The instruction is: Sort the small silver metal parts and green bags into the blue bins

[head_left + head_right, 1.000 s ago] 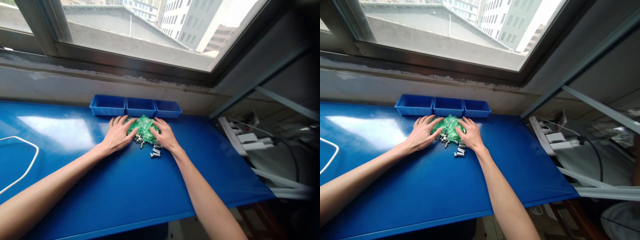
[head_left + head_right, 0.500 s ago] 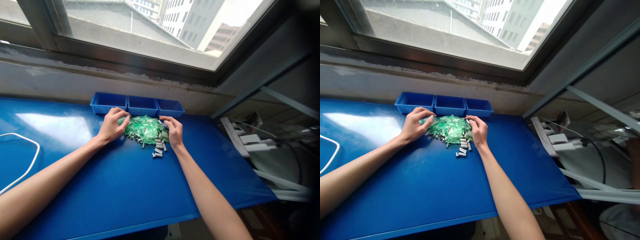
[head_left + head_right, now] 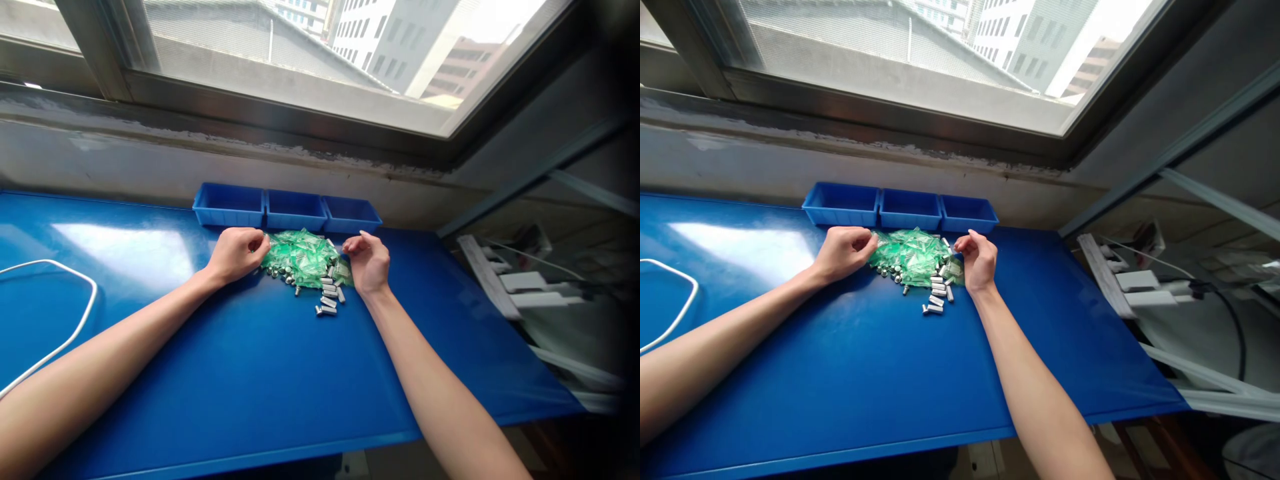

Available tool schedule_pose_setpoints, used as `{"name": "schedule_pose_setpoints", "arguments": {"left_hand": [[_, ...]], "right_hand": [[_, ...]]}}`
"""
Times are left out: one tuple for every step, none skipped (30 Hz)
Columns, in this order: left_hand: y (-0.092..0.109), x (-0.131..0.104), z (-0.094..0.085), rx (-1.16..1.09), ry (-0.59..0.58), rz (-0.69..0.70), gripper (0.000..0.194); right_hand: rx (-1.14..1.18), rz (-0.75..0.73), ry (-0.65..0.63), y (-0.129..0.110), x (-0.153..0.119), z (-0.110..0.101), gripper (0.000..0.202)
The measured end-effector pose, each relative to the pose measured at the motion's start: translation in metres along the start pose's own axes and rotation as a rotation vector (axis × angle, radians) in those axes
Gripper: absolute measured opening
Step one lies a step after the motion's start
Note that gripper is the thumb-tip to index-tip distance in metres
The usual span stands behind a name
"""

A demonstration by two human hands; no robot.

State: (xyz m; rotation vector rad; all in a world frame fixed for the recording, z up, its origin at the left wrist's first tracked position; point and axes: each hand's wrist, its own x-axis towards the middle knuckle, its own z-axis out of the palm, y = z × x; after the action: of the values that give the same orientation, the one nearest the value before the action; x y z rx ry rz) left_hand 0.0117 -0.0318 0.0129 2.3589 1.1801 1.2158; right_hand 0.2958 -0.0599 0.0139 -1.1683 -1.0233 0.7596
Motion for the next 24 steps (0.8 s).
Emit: {"name": "schedule_pose_setpoints", "arguments": {"left_hand": [[0.0,0.0,0.0,-0.002,-0.001,0.009,0.043],[-0.001,0.0,0.0,-0.004,-0.003,0.018,0.043],[-0.001,0.0,0.0,-0.006,-0.004,0.026,0.043],[-0.001,0.0,0.0,-0.007,-0.004,0.035,0.042],[-0.002,0.0,0.0,-0.008,-0.002,0.043,0.042],[-0.002,0.0,0.0,-0.009,0.002,0.051,0.042],[-0.002,0.0,0.0,-0.01,0.006,0.059,0.042],[-0.003,0.0,0.0,-0.009,0.01,0.065,0.043],[-0.003,-0.001,0.0,-0.006,0.014,0.071,0.043],[-0.003,-0.001,0.0,-0.003,0.017,0.075,0.042],[-0.003,-0.001,0.0,0.001,0.021,0.078,0.042],[-0.003,-0.001,0.0,0.004,0.025,0.08,0.042],[-0.003,-0.001,0.0,0.007,0.027,0.082,0.042],[-0.003,-0.001,0.0,0.009,0.027,0.083,0.042],[-0.003,-0.001,0.0,0.012,0.024,0.083,0.042],[-0.003,-0.002,0.0,0.016,0.02,0.083,0.042],[-0.003,-0.002,0.0,0.022,0.014,0.085,0.042],[-0.003,-0.002,0.0,0.03,0.008,0.089,0.043],[-0.003,-0.002,0.0,0.041,0.003,0.093,0.043],[-0.002,-0.002,0.0,0.054,0.002,0.098,0.043],[-0.002,-0.002,-0.001,0.071,0.005,0.104,0.043],[-0.001,-0.002,-0.001,0.088,0.014,0.111,0.042],[-0.001,-0.002,-0.002,0.099,0.023,0.124,0.04],[0.0,-0.002,-0.003,0.101,0.028,0.147,0.035]], "right_hand": [[-0.025,-0.019,-0.008,0.001,0.0,0.0,0.037],[-0.06,-0.045,-0.021,0.002,0.0,-0.001,0.038],[-0.101,-0.076,-0.039,0.002,0.0,-0.002,0.039],[-0.139,-0.106,-0.059,0.003,0.0,-0.003,0.04],[-0.169,-0.134,-0.079,0.003,-0.001,-0.004,0.04],[-0.193,-0.154,-0.099,0.002,-0.001,-0.005,0.041],[-0.212,-0.168,-0.118,0.002,-0.001,-0.006,0.041],[-0.229,-0.179,-0.131,0.001,-0.002,-0.006,0.041],[-0.251,-0.194,-0.139,-0.001,-0.003,-0.007,0.041],[-0.285,-0.212,-0.147,-0.002,-0.003,-0.007,0.041],[-0.336,-0.24,-0.155,-0.004,-0.004,-0.008,0.041],[-0.402,-0.281,-0.163,-0.006,-0.005,-0.008,0.042],[-0.476,-0.335,-0.174,-0.008,-0.006,-0.009,0.042],[-0.552,-0.396,-0.189,-0.01,-0.007,-0.009,0.042],[-0.622,-0.457,-0.206,-0.011,-0.009,-0.009,0.042],[-0.675,-0.509,-0.223,-0.012,-0.009,-0.009,0.041],[-0.71,-0.548,-0.237,-0.013,-0.01,-0.008,0.04],[-0.731,-0.571,-0.245,-0.013,-0.011,-0.008,0.039],[-0.744,-0.584,-0.246,-0.014,-0.012,-0.007,0.036],[-0.753,-0.591,-0.239,-0.014,-0.012,-0.007,0.033],[-0.758,-0.596,-0.23,-0.013,-0.012,-0.006,0.028],[-0.759,-0.6,-0.224,-0.013,-0.012,-0.006,0.023],[-0.754,-0.602,-0.229,-0.013,-0.013,-0.006,0.019],[-0.747,-0.599,-0.253,-0.013,-0.013,-0.005,0.022]]}}
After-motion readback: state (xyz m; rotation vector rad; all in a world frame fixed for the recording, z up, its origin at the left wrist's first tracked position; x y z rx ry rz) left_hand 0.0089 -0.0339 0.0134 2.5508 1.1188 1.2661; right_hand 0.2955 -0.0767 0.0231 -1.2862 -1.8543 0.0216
